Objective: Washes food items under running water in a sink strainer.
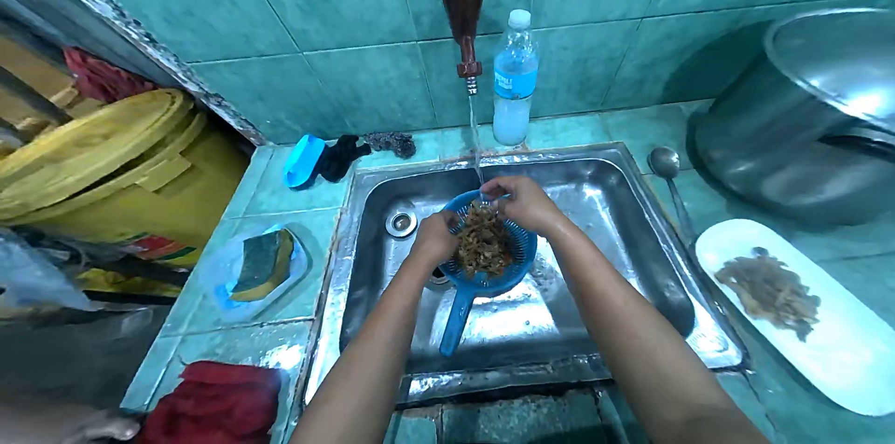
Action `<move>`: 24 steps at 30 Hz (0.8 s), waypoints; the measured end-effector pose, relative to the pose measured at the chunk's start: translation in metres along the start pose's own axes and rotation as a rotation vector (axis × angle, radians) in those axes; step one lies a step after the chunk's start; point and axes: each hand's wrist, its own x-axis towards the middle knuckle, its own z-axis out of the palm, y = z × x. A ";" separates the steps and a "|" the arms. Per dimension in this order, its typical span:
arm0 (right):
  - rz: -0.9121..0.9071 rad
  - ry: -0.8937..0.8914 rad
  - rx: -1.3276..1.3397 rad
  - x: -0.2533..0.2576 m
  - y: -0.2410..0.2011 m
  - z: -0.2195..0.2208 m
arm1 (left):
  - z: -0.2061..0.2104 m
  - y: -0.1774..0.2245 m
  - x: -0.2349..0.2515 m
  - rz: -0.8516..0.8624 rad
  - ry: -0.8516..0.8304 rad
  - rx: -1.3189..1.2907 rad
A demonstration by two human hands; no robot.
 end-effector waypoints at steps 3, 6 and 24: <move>-0.028 0.082 0.197 0.008 0.002 0.008 | 0.006 -0.007 0.006 -0.034 0.037 -0.100; -0.037 0.135 0.184 0.023 0.005 0.016 | 0.016 -0.013 0.012 -0.041 0.084 -0.096; 0.034 -0.166 -0.585 0.057 0.034 0.037 | 0.049 -0.013 0.026 0.092 0.059 0.149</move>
